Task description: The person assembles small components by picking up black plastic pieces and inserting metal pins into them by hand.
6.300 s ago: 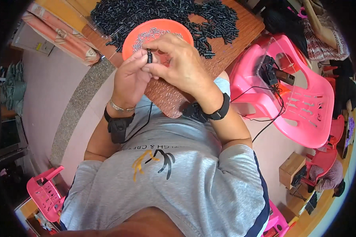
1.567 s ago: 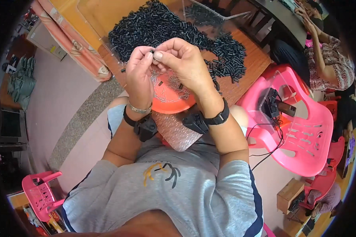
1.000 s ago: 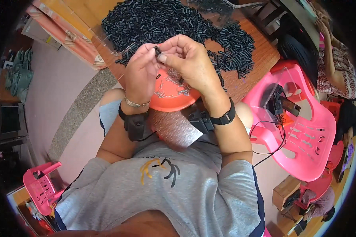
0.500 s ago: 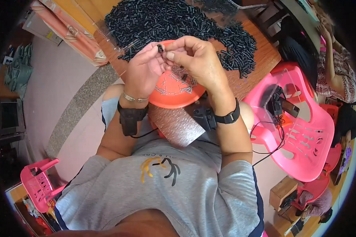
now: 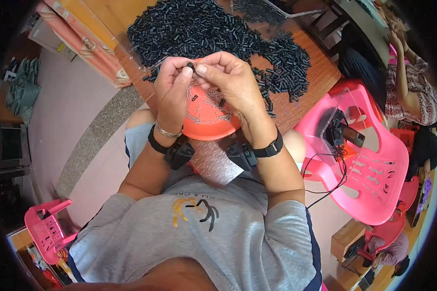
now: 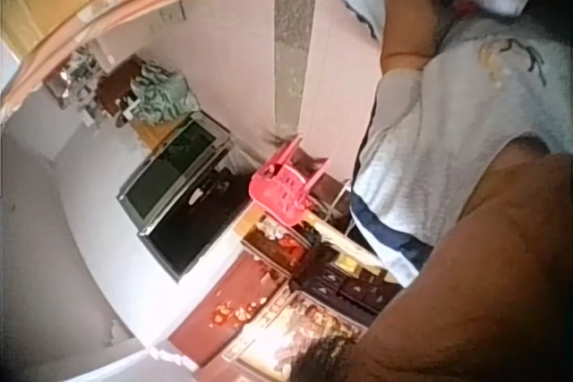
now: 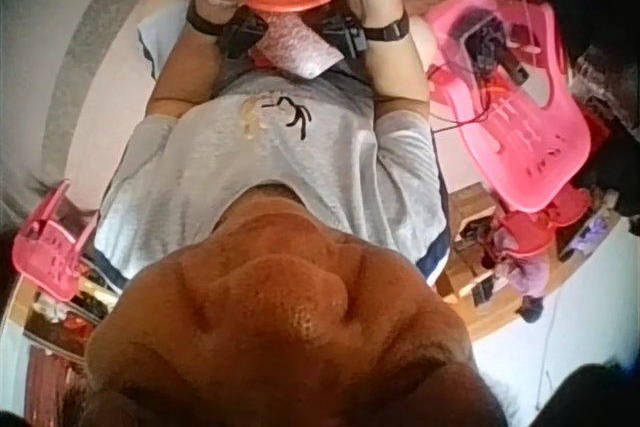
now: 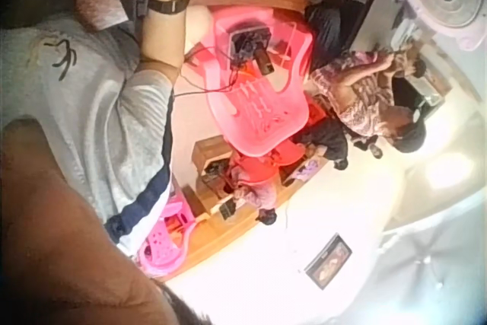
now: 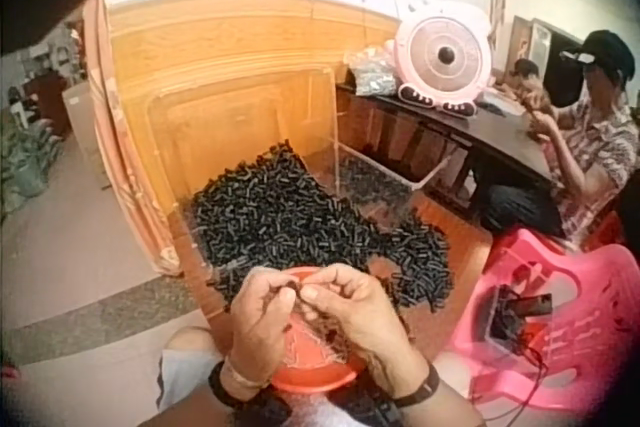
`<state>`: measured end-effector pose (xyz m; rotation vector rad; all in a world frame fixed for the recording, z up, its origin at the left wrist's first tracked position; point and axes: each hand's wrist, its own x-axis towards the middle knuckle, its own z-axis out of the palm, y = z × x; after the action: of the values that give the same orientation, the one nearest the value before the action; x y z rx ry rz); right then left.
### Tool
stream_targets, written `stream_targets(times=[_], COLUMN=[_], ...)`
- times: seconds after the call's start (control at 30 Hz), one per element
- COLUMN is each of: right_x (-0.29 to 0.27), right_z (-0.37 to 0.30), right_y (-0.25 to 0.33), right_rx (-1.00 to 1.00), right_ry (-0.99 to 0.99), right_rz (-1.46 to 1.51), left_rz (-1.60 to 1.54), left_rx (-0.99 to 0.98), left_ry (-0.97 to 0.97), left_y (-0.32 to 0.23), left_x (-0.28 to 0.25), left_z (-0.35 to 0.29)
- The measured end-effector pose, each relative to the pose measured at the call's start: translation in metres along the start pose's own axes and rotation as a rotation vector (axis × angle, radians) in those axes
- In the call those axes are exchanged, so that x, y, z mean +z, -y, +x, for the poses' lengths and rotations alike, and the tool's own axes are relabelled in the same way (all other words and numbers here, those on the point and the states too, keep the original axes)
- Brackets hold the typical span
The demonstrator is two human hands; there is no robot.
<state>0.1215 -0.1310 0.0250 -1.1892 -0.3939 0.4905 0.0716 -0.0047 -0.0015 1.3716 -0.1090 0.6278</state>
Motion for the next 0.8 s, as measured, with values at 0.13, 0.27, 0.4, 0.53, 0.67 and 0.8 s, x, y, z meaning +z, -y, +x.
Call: stream_targets(times=[0.13,0.27,0.4,0.53,0.67,0.8], right_x=[0.003,-0.001,-0.006,-0.006,-0.007,-0.008], right_z=[0.003,0.004,0.002,-0.001,-0.005,-0.005], right_y=[-0.008,-0.009,0.000,0.004,0.012,0.012], right_rx=[0.088,0.103,0.037,-0.238,-0.319,-0.445], right_ry=[-0.028,-0.001,0.007,-0.049,-0.022,-0.036], right_rz=[0.219,0.385,0.263,-0.182,-0.540,-0.661], left_rz=[0.232,0.170,0.000,-0.143,-0.288,-0.406], left_rx=[0.211,0.227,-0.003,-0.302,-0.489,-0.519], left_ry=[0.029,0.054,-0.048,0.056,0.233,0.307], left_y=[0.004,0.006,-0.007,-0.007,-0.004,-0.001], left_x=[-0.003,-0.001,0.007,-0.007,-0.011,-0.011], left_z=[0.004,0.005,0.000,0.005,0.007,0.006])
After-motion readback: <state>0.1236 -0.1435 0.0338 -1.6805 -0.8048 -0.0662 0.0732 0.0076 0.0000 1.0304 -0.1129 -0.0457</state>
